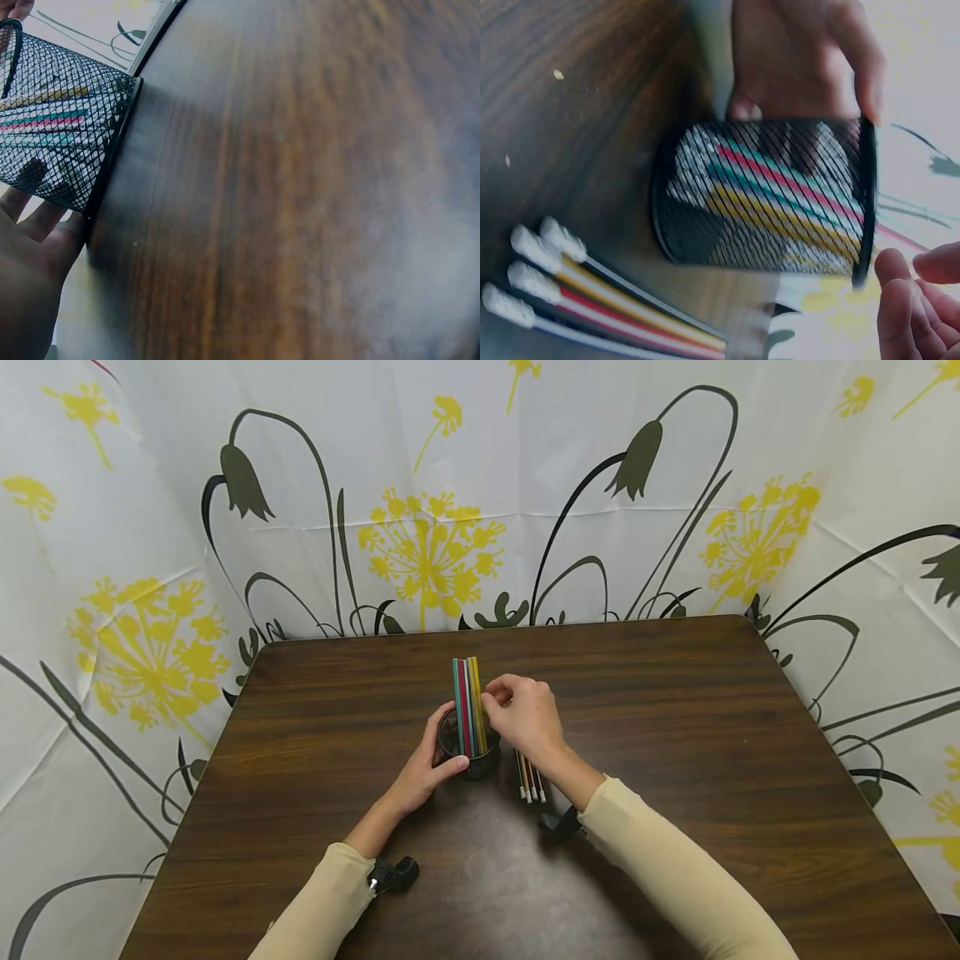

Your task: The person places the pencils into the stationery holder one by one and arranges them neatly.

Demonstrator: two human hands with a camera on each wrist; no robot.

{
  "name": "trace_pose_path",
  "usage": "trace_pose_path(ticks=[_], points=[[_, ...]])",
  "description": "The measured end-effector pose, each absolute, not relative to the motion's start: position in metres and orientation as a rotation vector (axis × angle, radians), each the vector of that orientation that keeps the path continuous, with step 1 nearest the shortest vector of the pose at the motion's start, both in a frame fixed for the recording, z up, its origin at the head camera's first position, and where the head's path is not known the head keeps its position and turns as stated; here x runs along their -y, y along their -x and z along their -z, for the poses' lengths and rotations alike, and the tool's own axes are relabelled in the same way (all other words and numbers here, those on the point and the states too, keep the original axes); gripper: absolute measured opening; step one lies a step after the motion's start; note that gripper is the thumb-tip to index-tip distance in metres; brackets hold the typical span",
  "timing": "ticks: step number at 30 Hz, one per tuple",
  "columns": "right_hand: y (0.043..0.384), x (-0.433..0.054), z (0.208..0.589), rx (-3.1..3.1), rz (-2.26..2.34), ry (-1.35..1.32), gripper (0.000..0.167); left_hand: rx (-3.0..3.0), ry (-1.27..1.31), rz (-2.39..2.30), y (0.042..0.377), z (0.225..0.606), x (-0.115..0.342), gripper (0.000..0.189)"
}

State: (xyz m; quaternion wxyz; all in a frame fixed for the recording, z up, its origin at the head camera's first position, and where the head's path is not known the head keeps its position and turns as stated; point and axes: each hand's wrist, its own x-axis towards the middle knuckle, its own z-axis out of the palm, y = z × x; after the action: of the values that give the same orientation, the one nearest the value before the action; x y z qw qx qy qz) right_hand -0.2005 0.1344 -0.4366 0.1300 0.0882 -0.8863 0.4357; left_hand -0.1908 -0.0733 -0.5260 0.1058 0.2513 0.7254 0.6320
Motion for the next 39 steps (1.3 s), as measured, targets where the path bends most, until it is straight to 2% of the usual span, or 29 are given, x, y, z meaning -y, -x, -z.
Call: trace_pose_path(ticks=[4, 7, 13, 19, 30, 39], points=[[0.206, -0.149, 0.44, 2.545, -1.334, -0.176, 0.009, -2.139, -0.742, -1.854, 0.191, 0.523, 0.073, 0.083], [0.21, -0.16, 0.452, 2.585, -1.353, -0.089, 0.01, -2.132, -0.74, -1.836, 0.186, 0.507, 0.073, 0.083], [0.216, -0.179, 0.486, 2.846, -1.194, 0.065, 0.015, -2.142, -0.751, -1.819, 0.18, 0.492, 0.072, 0.081], [0.217, -0.192, 0.503, 3.033, -1.102, 0.096, 0.02, -2.131, -0.751, -1.812, 0.179, 0.486, 0.073, 0.081], [0.22, -0.196, 0.5, 3.156, -1.206, -0.013, 0.015, -2.16, -0.73, -1.844, 0.19, 0.525, 0.073, 0.082], [0.219, -0.197, 0.492, 3.264, -1.016, 0.045, 0.015, -2.136, -0.754, -1.846, 0.186, 0.511, 0.073, 0.083]])
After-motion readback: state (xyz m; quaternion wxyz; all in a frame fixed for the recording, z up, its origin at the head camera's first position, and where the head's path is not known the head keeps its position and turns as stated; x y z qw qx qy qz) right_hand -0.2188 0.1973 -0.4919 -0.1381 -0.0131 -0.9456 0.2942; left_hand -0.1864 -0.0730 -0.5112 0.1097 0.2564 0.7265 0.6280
